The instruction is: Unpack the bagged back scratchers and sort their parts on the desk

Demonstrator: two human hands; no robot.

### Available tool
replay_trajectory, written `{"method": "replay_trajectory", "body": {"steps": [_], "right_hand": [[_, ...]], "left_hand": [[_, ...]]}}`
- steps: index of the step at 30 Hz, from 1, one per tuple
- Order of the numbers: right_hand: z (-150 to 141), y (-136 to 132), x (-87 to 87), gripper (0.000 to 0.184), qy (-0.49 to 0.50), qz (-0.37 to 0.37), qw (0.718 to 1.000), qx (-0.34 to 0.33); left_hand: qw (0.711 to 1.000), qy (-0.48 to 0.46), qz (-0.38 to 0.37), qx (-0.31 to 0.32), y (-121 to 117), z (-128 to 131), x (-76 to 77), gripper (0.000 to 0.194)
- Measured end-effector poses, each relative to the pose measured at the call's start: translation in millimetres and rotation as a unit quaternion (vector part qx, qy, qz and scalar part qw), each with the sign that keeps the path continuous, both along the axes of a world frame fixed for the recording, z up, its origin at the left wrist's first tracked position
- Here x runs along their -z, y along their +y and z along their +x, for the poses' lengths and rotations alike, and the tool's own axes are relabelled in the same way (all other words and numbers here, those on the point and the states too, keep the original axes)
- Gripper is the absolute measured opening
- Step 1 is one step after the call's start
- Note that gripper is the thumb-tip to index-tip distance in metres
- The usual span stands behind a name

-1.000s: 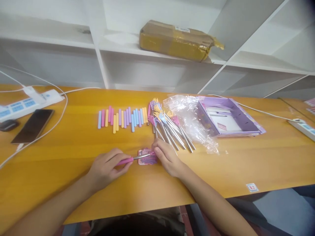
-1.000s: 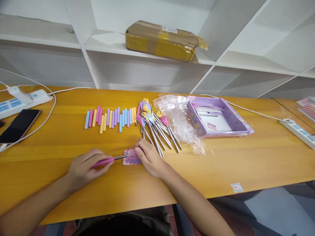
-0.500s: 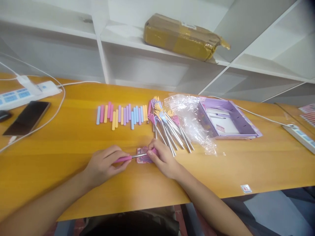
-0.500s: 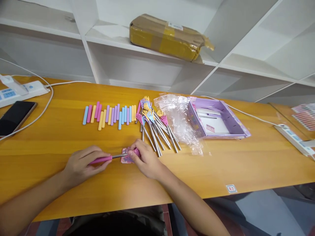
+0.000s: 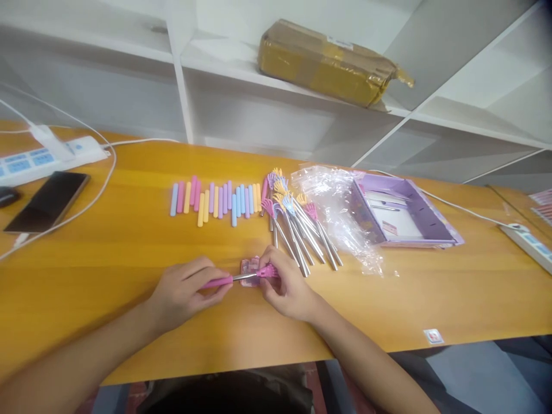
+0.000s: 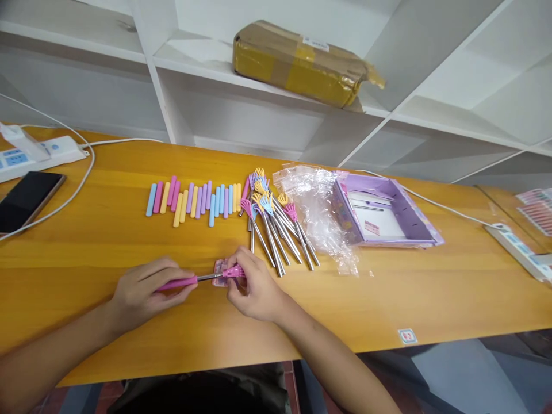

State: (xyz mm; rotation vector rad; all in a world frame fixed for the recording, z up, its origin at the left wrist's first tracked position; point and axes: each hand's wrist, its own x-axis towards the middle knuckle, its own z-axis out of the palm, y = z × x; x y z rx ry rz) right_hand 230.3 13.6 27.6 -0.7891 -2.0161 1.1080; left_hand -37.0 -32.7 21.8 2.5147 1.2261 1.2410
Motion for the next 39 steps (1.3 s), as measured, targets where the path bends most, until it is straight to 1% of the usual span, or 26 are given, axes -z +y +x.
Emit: {"method": "replay_trajectory", "body": {"steps": [6,9,12,15,18,21,23,26,28,31,33,35,37,39], "right_hand": [[-3,-2,1.4,0.026,0.003,0.000,1.000,-0.004],[-5,0,2.1,0.023,-0.004,0.023,1.000,-0.001],[-8,-1,2.4,0.018,0.005,0.045,0.999,0.009],[-9,-4,2.5,0.015,0.023,0.046,0.999,0.017],[-5,-2,-1.2,0.012,0.017,0.049,0.998,0.023],[1,7,-11.3,0.018,-0.022,0.082,0.996,0.030],[4,12,-19.3,0.022,-0.054,0.104,0.993,0.032],[4,15,-27.1,0.021,-0.113,0.122,0.986,0.006],[4,12,-27.9,0.020,-0.146,0.138,0.980,-0.009],[10,3,-25.6,0.022,-0.204,0.190,0.960,-0.002],[15,-8,-24.2,0.027,-0.252,0.237,0.938,0.011],[17,-21,-23.2,0.027,-0.283,0.280,0.917,0.022],[15,-35,-21.0,0.018,-0.289,0.306,0.907,0.020],[10,-50,-15.4,0.008,-0.285,0.313,0.906,0.000]], "left_hand": [[0.999,-0.024,-0.021,-0.007,-1,1,0.3,0.010],[0.999,-0.032,-0.032,-0.005,0,1,0.6,0.011],[0.999,-0.042,-0.025,-0.006,-1,3,1.6,0.014],[0.999,-0.048,-0.009,-0.004,-1,4,1.6,0.016],[0.999,-0.046,-0.005,0.007,1,3,-1.6,0.016],[0.999,-0.030,-0.002,0.011,5,0,-7.5,0.013],[1.000,-0.009,-0.004,0.005,8,-5,-11.6,0.010],[0.999,0.040,-0.019,-0.007,11,-15,-17.1,0.014],[0.996,0.079,-0.026,-0.007,11,-21,-20.8,0.019],[0.986,0.165,-0.016,-0.005,5,-22,-26.9,0.024],[0.971,0.239,-0.004,-0.016,-5,-15,-29.5,0.027],[0.955,0.295,-0.005,-0.026,-18,-3,-29.3,0.026],[0.946,0.324,-0.017,-0.025,-33,10,-25.6,0.020],[0.941,0.336,-0.032,-0.018,-47,22,-19.7,0.017]]}}
